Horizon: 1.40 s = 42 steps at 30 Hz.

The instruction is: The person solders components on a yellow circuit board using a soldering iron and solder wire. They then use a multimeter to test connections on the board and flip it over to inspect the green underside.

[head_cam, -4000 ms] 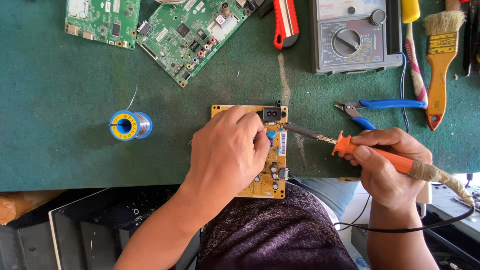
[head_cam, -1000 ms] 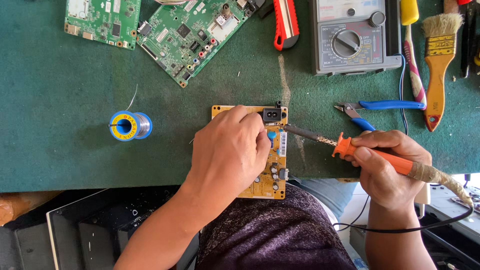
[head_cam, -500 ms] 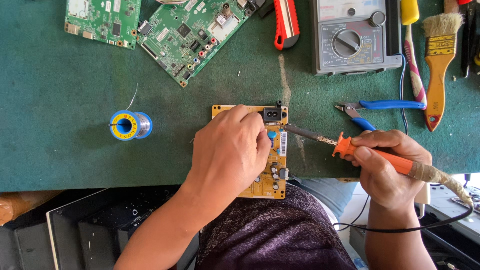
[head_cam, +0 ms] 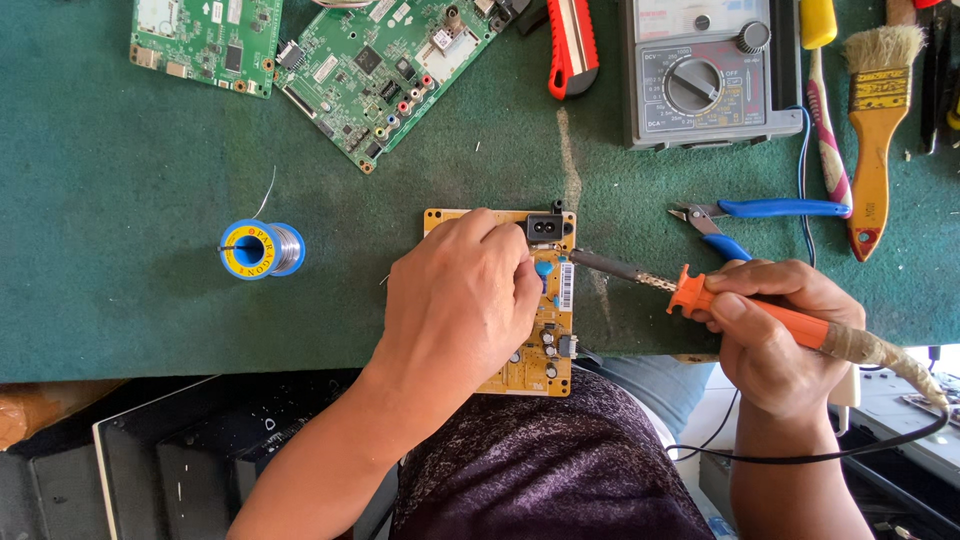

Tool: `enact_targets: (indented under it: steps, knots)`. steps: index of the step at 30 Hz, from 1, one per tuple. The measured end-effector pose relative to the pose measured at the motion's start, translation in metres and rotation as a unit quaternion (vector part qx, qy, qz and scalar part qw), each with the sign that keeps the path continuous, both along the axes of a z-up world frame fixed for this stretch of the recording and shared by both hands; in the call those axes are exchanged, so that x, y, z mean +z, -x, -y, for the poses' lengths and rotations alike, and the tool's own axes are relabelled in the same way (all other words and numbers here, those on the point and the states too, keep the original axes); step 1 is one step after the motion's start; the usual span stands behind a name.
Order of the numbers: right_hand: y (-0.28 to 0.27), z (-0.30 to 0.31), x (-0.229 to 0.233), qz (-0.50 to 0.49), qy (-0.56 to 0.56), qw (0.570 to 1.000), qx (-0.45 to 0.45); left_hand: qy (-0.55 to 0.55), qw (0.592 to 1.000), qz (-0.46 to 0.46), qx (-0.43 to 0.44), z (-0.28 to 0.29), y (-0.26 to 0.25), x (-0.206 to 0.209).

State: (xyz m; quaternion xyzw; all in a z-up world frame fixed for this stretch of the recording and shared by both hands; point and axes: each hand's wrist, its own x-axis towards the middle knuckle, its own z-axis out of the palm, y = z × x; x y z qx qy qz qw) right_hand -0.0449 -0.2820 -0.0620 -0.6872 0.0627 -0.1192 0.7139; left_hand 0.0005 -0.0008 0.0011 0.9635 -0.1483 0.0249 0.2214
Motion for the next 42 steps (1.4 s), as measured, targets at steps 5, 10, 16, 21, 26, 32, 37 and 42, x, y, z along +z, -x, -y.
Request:
enact_targets:
  steps: [5, 10, 16, 21, 26, 32, 37, 42]
  knots:
    - [0.000, 0.001, -0.001, -0.005, 0.019, 1.000, -0.004, 0.001, 1.000, 0.000, 0.000, 0.000, 0.000, -0.001]
    - [-0.003, -0.002, 0.002, 0.011, -0.006, 1.000, 0.014, 0.002, 1.000, -0.003, 0.000, 0.000, 0.000, -0.001]
    - [-0.001, -0.002, 0.001, 0.006, 0.002, 1.000, 0.006, 0.010, 1.000, 0.000, -0.004, -0.001, 0.000, 0.000]
    - [0.000, -0.001, 0.001, -0.005, 0.022, 1.000, 0.004, 0.008, 1.000, -0.006, -0.002, 0.000, 0.000, 0.000]
    - [0.000, -0.001, 0.000, 0.006, 0.029, 0.999, 0.012, 0.003, 1.000, -0.010, 0.002, 0.000, 0.000, -0.001]
    - [0.002, 0.001, -0.003, 0.002, 0.031, 0.999, 0.005, 0.003, 1.000, -0.005, -0.001, 0.000, 0.000, -0.001]
    - [0.003, 0.009, -0.013, 0.033, 0.040, 0.998, -0.029, 0.006, 1.000, -0.003, -0.001, 0.000, 0.000, 0.000]
    - [0.000, 0.002, -0.005, 0.018, -0.030, 0.999, -0.001, -0.004, 1.000, -0.006, 0.002, 0.000, 0.001, 0.000]
